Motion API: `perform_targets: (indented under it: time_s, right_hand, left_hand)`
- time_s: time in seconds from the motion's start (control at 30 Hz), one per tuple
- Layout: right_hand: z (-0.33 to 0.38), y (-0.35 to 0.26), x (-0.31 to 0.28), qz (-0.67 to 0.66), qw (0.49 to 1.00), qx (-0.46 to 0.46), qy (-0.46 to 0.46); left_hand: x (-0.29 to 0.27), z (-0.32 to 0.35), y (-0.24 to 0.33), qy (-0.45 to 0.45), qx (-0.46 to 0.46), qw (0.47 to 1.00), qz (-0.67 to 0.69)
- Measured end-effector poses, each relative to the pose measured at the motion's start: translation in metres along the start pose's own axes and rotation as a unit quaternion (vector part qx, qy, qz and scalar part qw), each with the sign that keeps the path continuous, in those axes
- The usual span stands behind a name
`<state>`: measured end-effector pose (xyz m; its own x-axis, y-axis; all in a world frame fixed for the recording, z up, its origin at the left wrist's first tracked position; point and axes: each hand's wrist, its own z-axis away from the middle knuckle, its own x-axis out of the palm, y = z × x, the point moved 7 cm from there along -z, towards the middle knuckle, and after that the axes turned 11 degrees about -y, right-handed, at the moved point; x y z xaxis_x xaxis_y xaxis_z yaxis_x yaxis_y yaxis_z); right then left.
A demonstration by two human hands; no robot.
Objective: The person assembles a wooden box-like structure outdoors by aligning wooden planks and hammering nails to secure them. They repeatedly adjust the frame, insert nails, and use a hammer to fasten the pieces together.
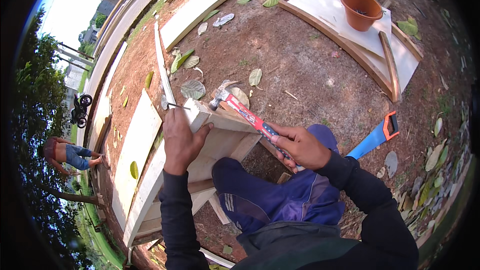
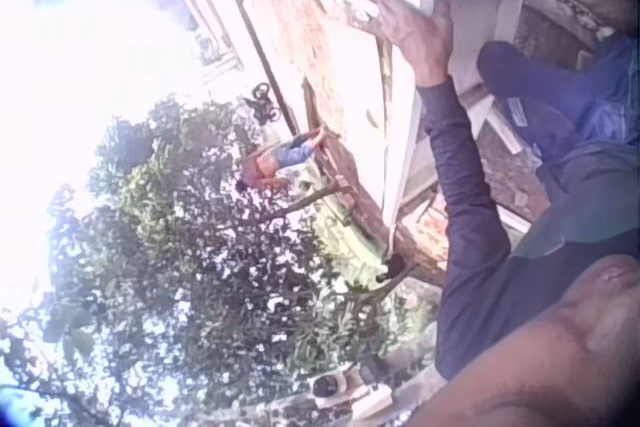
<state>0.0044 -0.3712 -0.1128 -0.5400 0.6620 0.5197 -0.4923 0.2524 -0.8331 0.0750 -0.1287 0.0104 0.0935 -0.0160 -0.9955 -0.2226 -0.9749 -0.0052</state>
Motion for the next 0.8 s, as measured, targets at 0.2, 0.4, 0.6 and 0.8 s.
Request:
perform_targets:
  time_s: [0.2,0.4,0.6,0.8]
  right_hand:
    - [-0.002,0.0,-0.003,0.014,0.999,-0.008,0.032]
    - [0.0,0.003,0.001,0.003,1.0,-0.004,0.018]
    - [0.012,-0.016,-0.001,0.075,0.995,-0.034,0.058]
    - [0.033,-0.109,0.028,0.466,0.856,-0.189,0.116]
  left_hand:
    - [0.004,-0.003,0.002,-0.011,0.002,1.0,0.015]
    - [0.0,-0.001,-0.001,0.001,0.017,1.0,0.005]
    - [0.001,0.0,-0.002,-0.015,-0.005,0.999,0.03]
    - [0.003,-0.007,-0.004,-0.029,-0.029,0.996,0.076]
